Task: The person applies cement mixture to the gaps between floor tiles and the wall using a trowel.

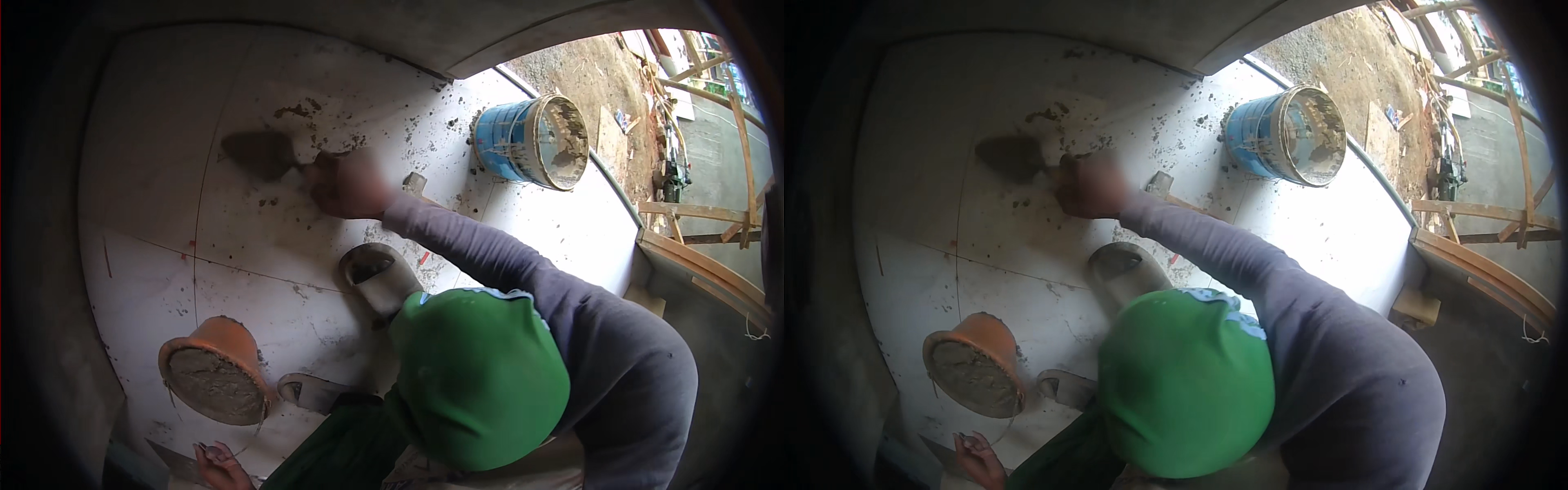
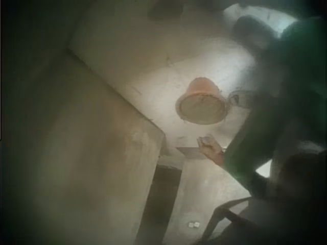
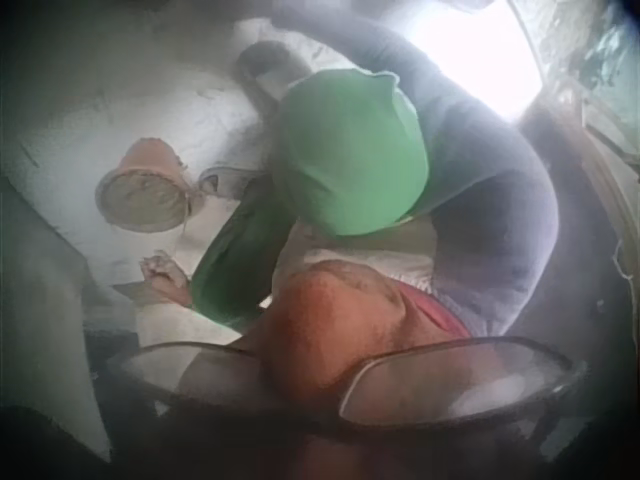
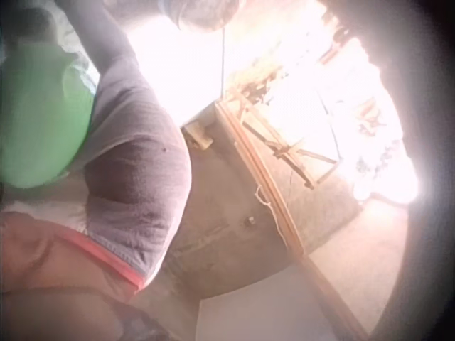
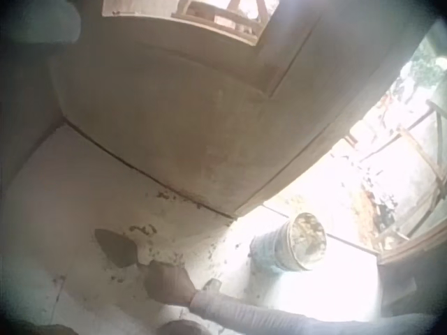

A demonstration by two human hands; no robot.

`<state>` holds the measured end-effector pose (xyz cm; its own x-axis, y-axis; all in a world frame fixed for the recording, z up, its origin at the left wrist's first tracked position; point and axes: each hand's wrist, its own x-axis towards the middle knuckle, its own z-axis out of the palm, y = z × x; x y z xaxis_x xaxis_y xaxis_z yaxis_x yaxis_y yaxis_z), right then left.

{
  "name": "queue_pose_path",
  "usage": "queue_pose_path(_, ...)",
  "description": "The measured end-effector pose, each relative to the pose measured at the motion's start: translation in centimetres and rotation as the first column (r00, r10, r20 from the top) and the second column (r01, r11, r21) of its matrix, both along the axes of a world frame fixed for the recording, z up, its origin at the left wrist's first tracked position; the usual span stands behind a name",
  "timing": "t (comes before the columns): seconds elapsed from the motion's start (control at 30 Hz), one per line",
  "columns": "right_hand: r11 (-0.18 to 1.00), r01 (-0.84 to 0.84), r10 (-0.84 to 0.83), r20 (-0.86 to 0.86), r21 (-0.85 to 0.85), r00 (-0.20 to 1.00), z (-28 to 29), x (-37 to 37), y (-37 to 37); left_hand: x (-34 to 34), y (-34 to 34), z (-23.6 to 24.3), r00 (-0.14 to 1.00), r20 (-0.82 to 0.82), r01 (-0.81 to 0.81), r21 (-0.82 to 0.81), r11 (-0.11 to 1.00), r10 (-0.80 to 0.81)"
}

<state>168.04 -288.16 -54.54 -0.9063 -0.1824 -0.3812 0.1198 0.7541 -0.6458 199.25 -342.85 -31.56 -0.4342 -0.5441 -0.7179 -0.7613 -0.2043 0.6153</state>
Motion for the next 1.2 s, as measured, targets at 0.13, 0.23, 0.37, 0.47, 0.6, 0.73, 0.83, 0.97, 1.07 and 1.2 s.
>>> queue_pose_path(0.13, 0.978, 0.147, -0.087, -0.347, 0.149, 0.934, 1.6, -0.2, 6.4, -12.1, 11.4, 5.9, 0.878, -0.032, -0.460, 0.220, 0.860, 0.477)
queue_pose_path(0.23, 0.939, 0.135, 0.016, -0.434, 0.316, 0.901, 3.9, -0.3, 12.6, -12.2, 5.8, 6.5, 0.980, 0.116, -0.175, 0.104, 0.979, 0.163)
queue_pose_path(0.37, 0.873, 0.126, 0.061, -0.361, 0.471, 0.930, 3.0, 3.6, 19.9, -15.2, 8.3, 5.1, 0.981, 0.126, -0.154, 0.039, 0.987, 0.148)
queue_pose_path(0.47, 0.870, 0.125, 0.068, -0.366, 0.477, 0.928, 3.6, 6.3, 21.6, -15.4, 10.3, 6.1, 0.980, 0.056, -0.186, -0.070, 0.980, 0.190)
queue_pose_path(0.6, 0.820, 0.361, -0.175, -0.405, 0.445, 0.897, 5.1, 10.0, 22.8, -17.1, 12.5, 8.4, 0.989, 0.012, -0.151, 0.096, 0.984, 0.151)
queue_pose_path(0.73, 0.870, 0.474, -0.406, -0.345, 0.136, 0.846, 4.5, 13.6, 21.3, -16.5, 14.6, 9.0, 0.999, 0.003, 0.048, -0.223, 0.974, -0.049)
queue_pose_path(0.83, 0.904, 0.428, -0.416, -0.263, -0.013, 0.870, 4.2, 16.5, 19.0, -16.2, 10.3, 8.2, 0.981, -0.018, 0.180, -0.316, 0.932, -0.196)
queue_pose_path(0.97, 0.938, 0.333, -0.346, -0.263, -0.096, 0.901, 3.5, 18.8, 16.2, -16.5, 13.0, 8.2, 0.850, 0.121, 0.502, -0.484, 0.716, -0.513)
queue_pose_path(1.07, 0.762, 0.631, -0.633, 0.036, -0.145, 0.773, 4.1, 18.2, 17.6, -17.6, 12.5, 8.0, 0.683, -0.081, 0.674, -0.313, 0.669, -0.726)
queue_pose_path(1.2, 0.600, 0.799, -0.799, 0.028, -0.037, 0.601, 3.8, 17.5, 21.6, -18.6, 17.5, 9.0, 0.818, 0.165, 0.565, -0.413, 0.715, -0.551)
